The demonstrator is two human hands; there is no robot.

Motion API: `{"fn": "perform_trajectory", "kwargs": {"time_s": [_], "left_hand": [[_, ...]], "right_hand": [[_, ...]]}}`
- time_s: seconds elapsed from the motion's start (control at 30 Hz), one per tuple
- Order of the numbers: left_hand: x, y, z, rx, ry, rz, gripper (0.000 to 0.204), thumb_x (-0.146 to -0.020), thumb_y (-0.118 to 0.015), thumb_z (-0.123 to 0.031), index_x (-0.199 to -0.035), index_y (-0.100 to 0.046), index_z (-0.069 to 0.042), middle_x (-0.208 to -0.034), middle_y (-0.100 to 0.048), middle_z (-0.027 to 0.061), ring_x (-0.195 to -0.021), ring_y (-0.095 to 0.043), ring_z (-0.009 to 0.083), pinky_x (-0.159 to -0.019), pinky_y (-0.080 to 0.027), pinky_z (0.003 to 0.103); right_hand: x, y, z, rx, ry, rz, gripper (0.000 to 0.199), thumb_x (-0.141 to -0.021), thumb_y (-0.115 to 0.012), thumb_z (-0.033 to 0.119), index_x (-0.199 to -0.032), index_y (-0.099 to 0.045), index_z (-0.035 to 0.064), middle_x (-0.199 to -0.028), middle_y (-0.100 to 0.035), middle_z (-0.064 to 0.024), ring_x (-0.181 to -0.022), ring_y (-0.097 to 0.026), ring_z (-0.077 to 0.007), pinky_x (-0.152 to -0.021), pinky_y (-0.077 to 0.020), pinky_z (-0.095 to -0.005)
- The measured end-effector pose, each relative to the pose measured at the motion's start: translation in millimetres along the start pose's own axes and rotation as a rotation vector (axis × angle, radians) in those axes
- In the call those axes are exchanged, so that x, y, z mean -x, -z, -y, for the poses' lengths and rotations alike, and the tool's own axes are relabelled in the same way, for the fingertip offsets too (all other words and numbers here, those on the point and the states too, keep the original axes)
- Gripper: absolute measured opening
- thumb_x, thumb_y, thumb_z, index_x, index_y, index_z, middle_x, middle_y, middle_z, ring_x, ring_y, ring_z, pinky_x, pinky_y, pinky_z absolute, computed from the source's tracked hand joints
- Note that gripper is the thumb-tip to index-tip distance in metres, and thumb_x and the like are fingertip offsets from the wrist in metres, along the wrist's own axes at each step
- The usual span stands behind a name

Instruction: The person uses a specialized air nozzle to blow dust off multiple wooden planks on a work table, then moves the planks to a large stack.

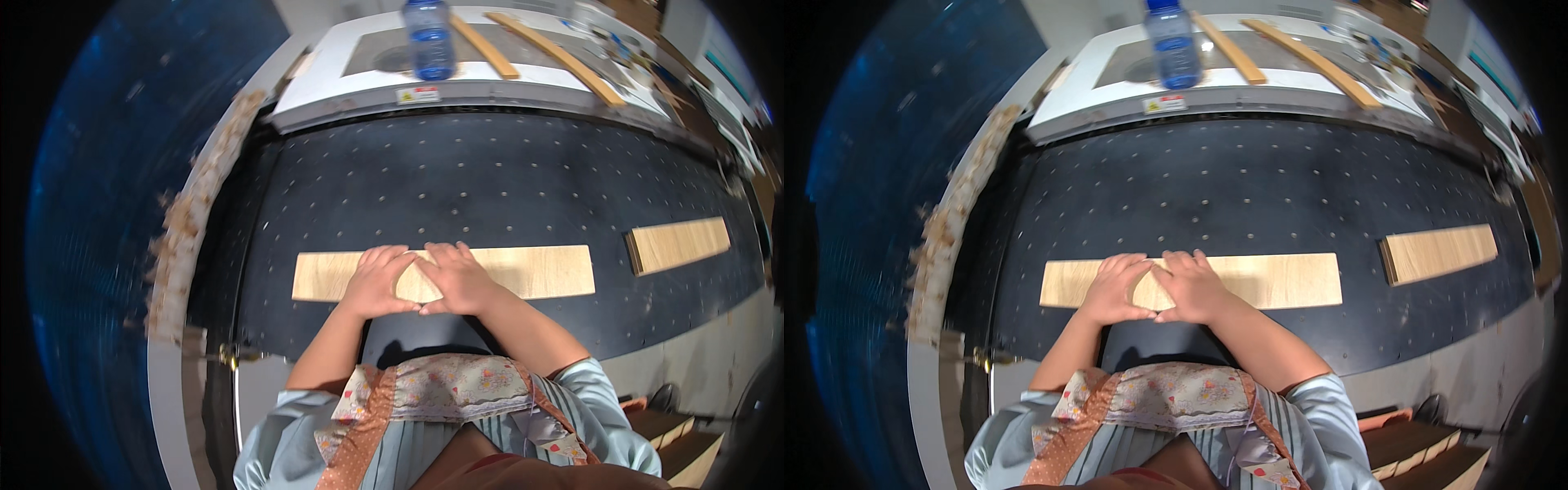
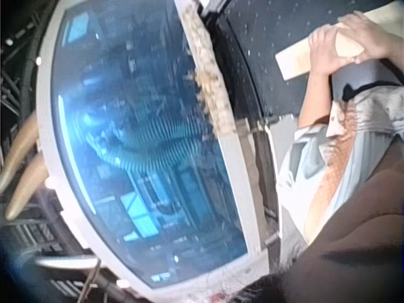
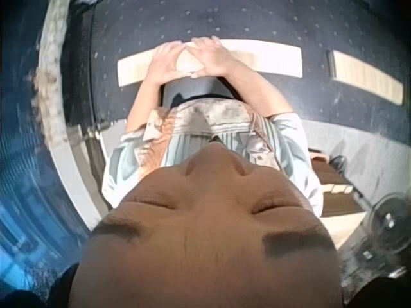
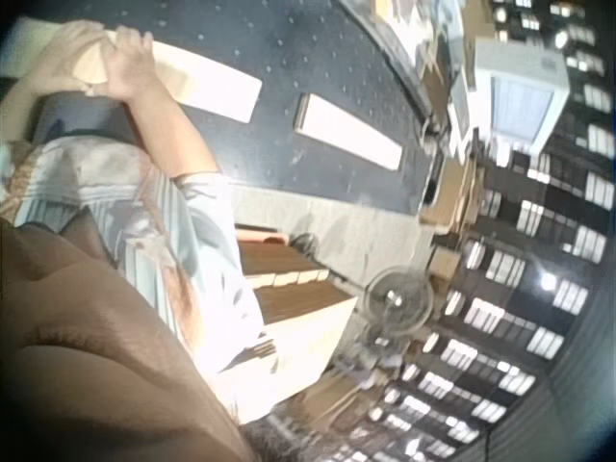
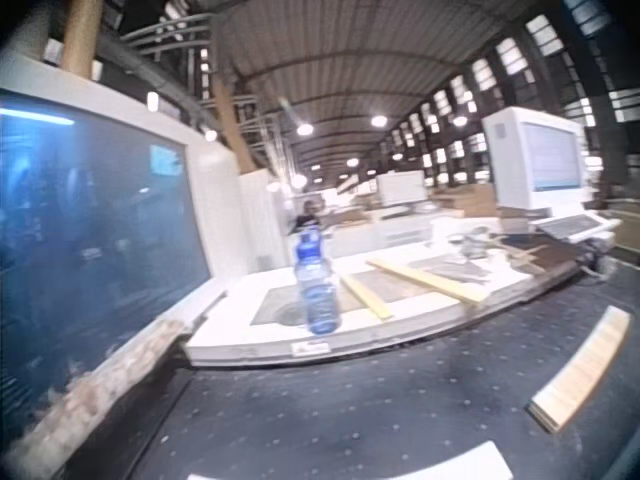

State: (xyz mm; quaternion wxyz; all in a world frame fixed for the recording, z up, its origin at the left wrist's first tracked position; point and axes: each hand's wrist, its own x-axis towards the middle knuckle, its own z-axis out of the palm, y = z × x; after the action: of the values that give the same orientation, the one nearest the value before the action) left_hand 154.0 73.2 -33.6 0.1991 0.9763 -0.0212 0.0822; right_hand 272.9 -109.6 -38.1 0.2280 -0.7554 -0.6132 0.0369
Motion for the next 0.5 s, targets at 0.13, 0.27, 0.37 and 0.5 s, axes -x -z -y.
{"fn": "perform_trajectory", "kwargs": {"time_s": [0.13,0.27,0.37,0.5], "left_hand": [[-2.5,-3.2,1.7,0.004,-0.052,-0.052,0.089,-0.053,-0.078,-0.055,-0.124,-0.054,-0.007,-0.130,-0.049,0.0150,-0.122,-0.043,0.0338,-0.104,-0.031,0.045],[0.7,-4.1,1.7,-0.015,-0.046,-0.060,0.088,-0.053,-0.077,-0.055,-0.124,-0.054,-0.009,-0.130,-0.049,0.0146,-0.123,-0.043,0.0337,-0.104,-0.031,0.045],[-1.3,-0.6,2.4,-0.039,-0.055,-0.046,0.089,-0.054,-0.078,-0.056,-0.124,-0.054,-0.007,-0.131,-0.049,0.0151,-0.123,-0.043,0.0336,-0.104,-0.032,0.044],[0.1,-3.8,4.2,-0.026,-0.056,-0.075,0.088,-0.054,-0.078,-0.055,-0.123,-0.054,-0.007,-0.129,-0.051,0.0149,-0.122,-0.044,0.0337,-0.104,-0.032,0.044]], "right_hand": [[1.8,2.8,-0.6,0.014,-0.037,0.054,0.087,-0.062,-0.076,0.049,-0.131,-0.046,0.0054,-0.137,-0.040,-0.0224,-0.129,-0.035,-0.0351,-0.106,-0.0259,-0.0553],[0.5,7.4,4.2,0.023,-0.072,0.108,0.090,-0.063,-0.077,0.049,-0.136,-0.041,0.0074,-0.139,-0.038,-0.0213,-0.131,-0.033,-0.0339,-0.109,-0.0224,-0.0535],[-2.3,9.3,6.0,0.028,-0.087,0.131,0.092,-0.064,-0.076,0.049,-0.137,-0.039,0.0080,-0.140,-0.036,-0.0215,-0.132,-0.032,-0.0344,-0.110,-0.0203,-0.0530],[-2.0,2.1,0.4,0.001,-0.080,0.111,0.091,-0.064,-0.076,0.050,-0.136,-0.040,0.0078,-0.140,-0.036,-0.0230,-0.133,-0.030,-0.0363,-0.110,-0.0192,-0.0539]]}}
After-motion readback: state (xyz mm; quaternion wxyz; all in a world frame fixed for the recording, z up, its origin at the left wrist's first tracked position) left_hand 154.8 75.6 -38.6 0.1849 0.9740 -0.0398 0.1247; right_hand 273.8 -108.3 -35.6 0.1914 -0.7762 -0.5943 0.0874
